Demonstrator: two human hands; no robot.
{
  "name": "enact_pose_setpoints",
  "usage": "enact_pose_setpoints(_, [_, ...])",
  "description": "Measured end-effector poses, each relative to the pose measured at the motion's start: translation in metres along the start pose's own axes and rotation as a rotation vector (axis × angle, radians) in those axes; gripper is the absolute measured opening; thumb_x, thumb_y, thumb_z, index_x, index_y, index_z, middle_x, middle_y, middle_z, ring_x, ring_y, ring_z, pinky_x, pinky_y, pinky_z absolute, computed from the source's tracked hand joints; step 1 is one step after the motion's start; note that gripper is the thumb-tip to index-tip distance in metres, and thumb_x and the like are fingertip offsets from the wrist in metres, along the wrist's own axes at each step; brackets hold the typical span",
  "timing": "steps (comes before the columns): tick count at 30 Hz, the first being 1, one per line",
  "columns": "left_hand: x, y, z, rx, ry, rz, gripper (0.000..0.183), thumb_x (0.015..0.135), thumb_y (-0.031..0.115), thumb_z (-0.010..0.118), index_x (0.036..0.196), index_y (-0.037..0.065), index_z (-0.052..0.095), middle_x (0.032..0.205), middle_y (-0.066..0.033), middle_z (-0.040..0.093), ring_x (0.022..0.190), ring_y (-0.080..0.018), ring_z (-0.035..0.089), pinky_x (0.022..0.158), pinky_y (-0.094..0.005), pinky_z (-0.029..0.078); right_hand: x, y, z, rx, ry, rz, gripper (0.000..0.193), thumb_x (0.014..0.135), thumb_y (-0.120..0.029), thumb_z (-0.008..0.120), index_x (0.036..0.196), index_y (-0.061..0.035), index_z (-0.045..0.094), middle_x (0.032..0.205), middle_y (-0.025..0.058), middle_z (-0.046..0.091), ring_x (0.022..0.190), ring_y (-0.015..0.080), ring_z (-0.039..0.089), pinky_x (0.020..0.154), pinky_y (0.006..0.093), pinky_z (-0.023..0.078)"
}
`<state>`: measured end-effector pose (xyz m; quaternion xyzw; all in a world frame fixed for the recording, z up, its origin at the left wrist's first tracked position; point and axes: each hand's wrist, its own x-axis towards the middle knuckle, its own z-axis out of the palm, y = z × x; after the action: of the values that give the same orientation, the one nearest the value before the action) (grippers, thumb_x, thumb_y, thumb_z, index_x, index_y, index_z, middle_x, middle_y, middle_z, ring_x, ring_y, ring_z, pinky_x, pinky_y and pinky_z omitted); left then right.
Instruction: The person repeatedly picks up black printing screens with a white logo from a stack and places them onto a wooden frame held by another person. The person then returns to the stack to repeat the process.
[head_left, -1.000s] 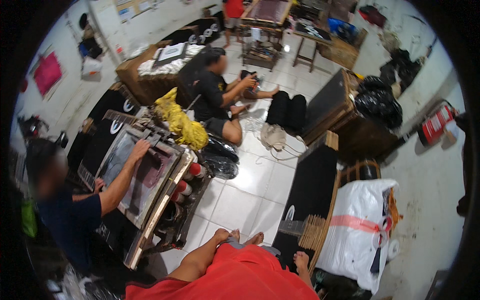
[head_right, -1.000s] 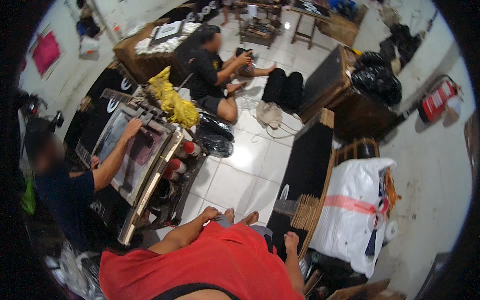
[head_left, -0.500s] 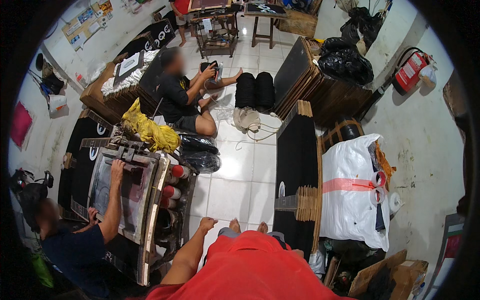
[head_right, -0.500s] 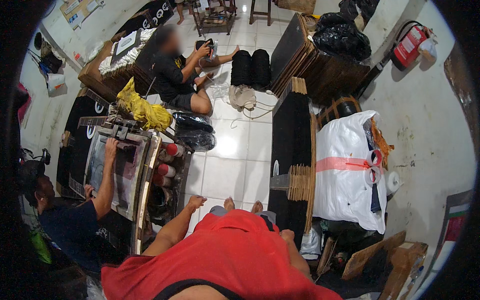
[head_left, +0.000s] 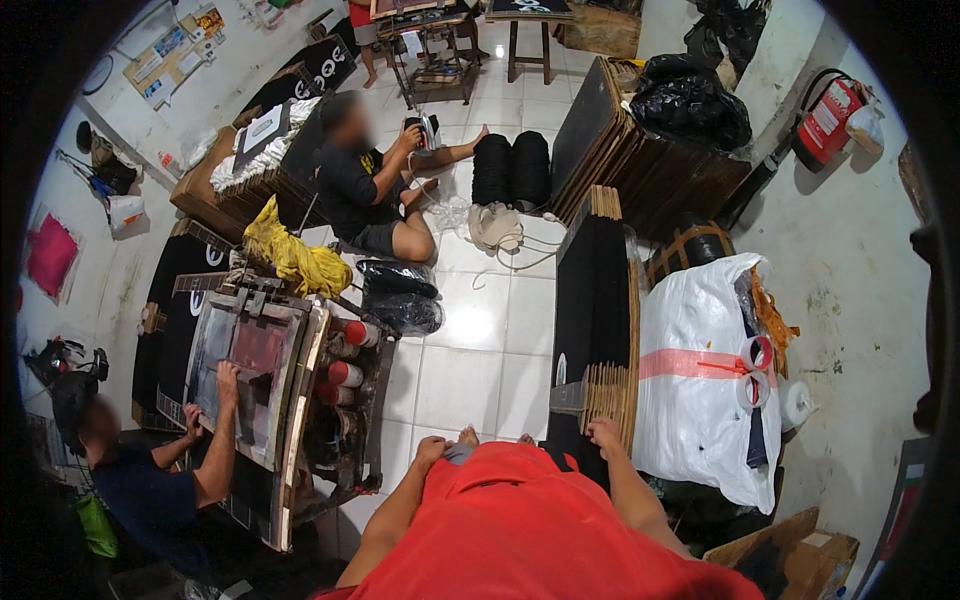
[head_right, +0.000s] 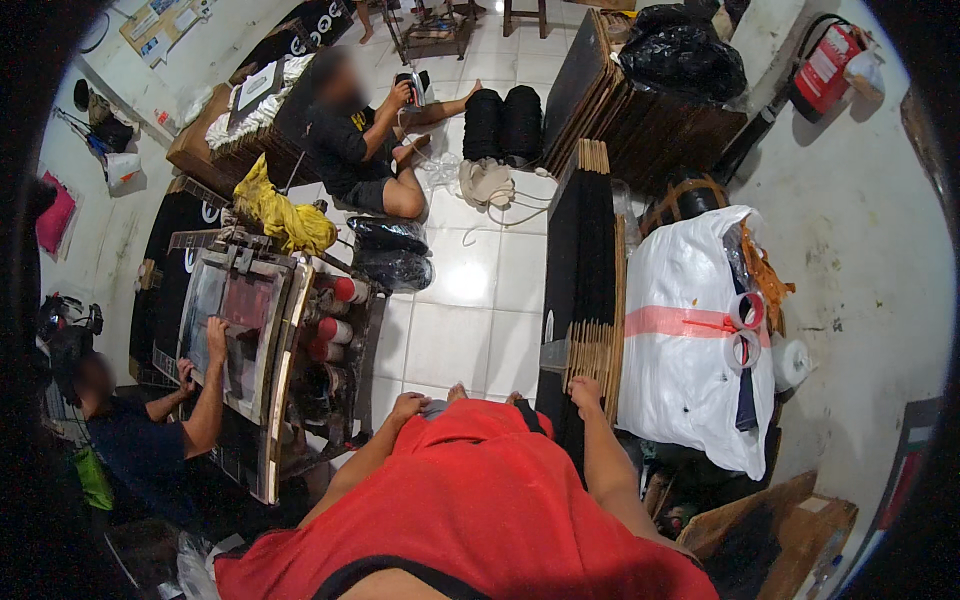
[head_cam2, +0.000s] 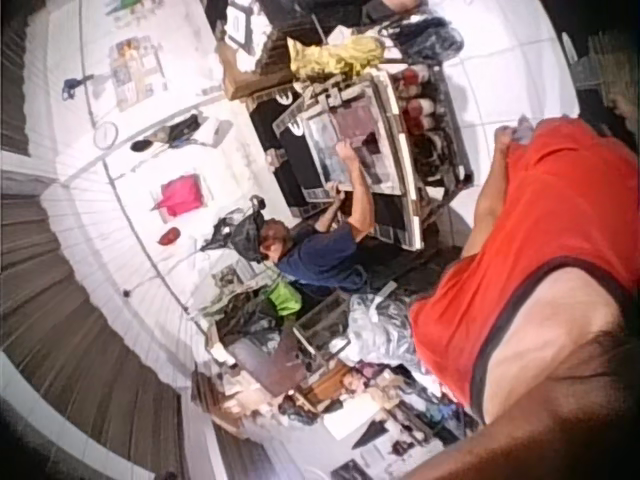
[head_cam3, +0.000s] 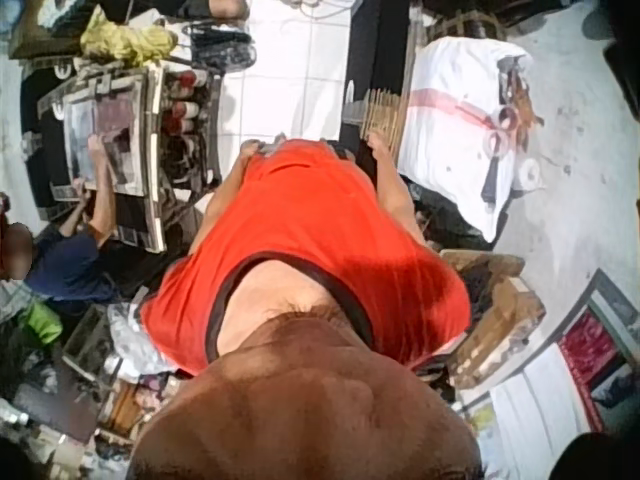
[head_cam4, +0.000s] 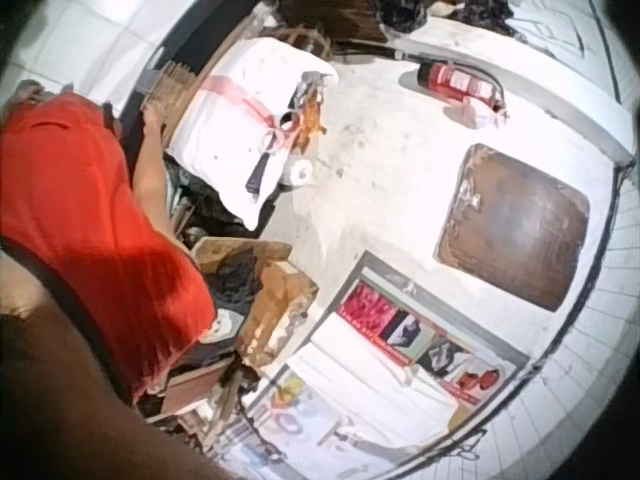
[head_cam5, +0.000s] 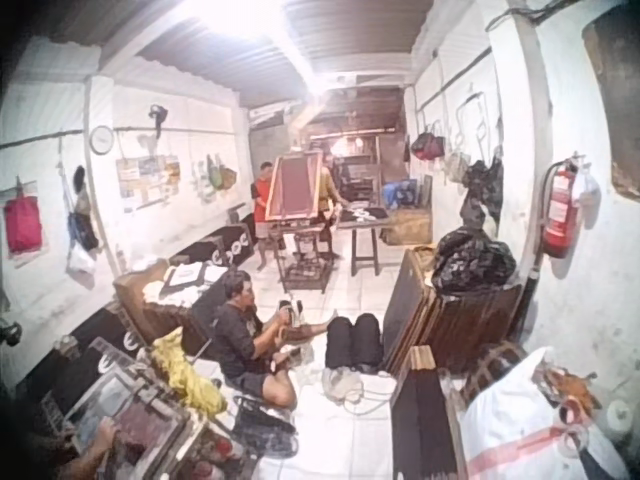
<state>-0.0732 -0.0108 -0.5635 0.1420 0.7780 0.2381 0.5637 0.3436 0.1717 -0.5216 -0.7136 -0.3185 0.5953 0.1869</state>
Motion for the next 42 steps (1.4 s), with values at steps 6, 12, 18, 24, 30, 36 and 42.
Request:
enact_pose_setpoints(6, [-0.026,-0.016,-0.003,-0.181,0.135,-0.112,0.028,0.077,0.018,0.071,0.095,-0.002,0.064,0.075,-0.0072,0.064,0.060,-0.0127,0.056,0.054,-0.0259,0.046,0.012,0.001,0.008,-0.184,-0.048,0.038,0.009,0.074,-0.001,0.058,0.081,-0.0036,0.061,0.067,0.0038,0.058,0.055,0.0127,0.055,0.045,0.0260,0.043])
enact_pose_setpoints(12, [-0.037,-0.023,0.008,-0.228,0.143,-0.105,0.026,0.076,0.018,0.072,0.091,-0.002,0.065,0.076,-0.0079,0.065,0.062,-0.0138,0.059,0.056,-0.0260,0.047,0.010,0.014,0.007,-0.192,-0.121,0.100,0.011,0.075,0.000,0.057,0.084,-0.0024,0.062,0.068,0.0048,0.059,0.056,0.0140,0.056,0.046,0.0268,0.045])
enact_pose_setpoints(18, [-0.035,-0.013,0.010,-0.247,0.143,-0.095,0.028,0.077,0.016,0.071,0.095,-0.004,0.063,0.078,-0.0092,0.066,0.064,-0.0143,0.058,0.057,-0.0266,0.048,0.013,0.012,0.001,-0.251,-0.124,0.124,0.012,0.076,-0.001,0.057,0.086,-0.0020,0.061,0.071,0.0057,0.060,0.059,0.0144,0.057,0.048,0.0274,0.045])
enact_pose_setpoints(24, [-0.035,-0.006,0.013,-0.178,0.118,-0.110,0.029,0.077,0.016,0.070,0.096,-0.004,0.062,0.078,-0.0086,0.065,0.063,-0.0133,0.057,0.056,-0.0261,0.047,0.019,0.012,-0.005,-0.184,-0.100,0.092,0.011,0.076,-0.004,0.059,0.087,-0.0021,0.063,0.071,0.0050,0.060,0.059,0.0133,0.056,0.048,0.0279,0.043])
enact_pose_setpoints(30, [-0.032,-0.010,0.010,-0.213,0.108,-0.122,0.029,0.076,0.016,0.071,0.096,-0.004,0.061,0.078,-0.0082,0.065,0.063,-0.0135,0.057,0.057,-0.0263,0.047,0.014,0.015,-0.004,-0.209,-0.089,0.101,0.012,0.077,-0.004,0.058,0.087,-0.0013,0.062,0.071,0.0067,0.061,0.058,0.0144,0.056,0.048,0.0288,0.043])
enact_pose_setpoints(36, [-0.036,-0.016,0.005,-0.208,0.112,-0.128,0.030,0.076,0.016,0.071,0.096,-0.004,0.062,0.080,-0.0085,0.066,0.064,-0.0134,0.057,0.059,-0.0257,0.047,0.005,0.017,0.008,-0.233,-0.116,0.118,0.012,0.077,-0.004,0.057,0.088,-0.0021,0.062,0.068,0.0068,0.059,0.056,0.0151,0.055,0.047,0.0296,0.043])
enact_pose_setpoints(42, [-0.035,-0.023,0.002,-0.232,0.139,-0.119,0.027,0.076,0.018,0.072,0.091,-0.003,0.065,0.077,-0.0075,0.066,0.064,-0.0127,0.057,0.058,-0.0257,0.046,0.003,0.011,0.021,-0.228,-0.128,0.093,0.015,0.077,-0.003,0.057,0.091,-0.0015,0.061,0.069,0.0065,0.060,0.057,0.0151,0.056,0.048,0.0294,0.043])
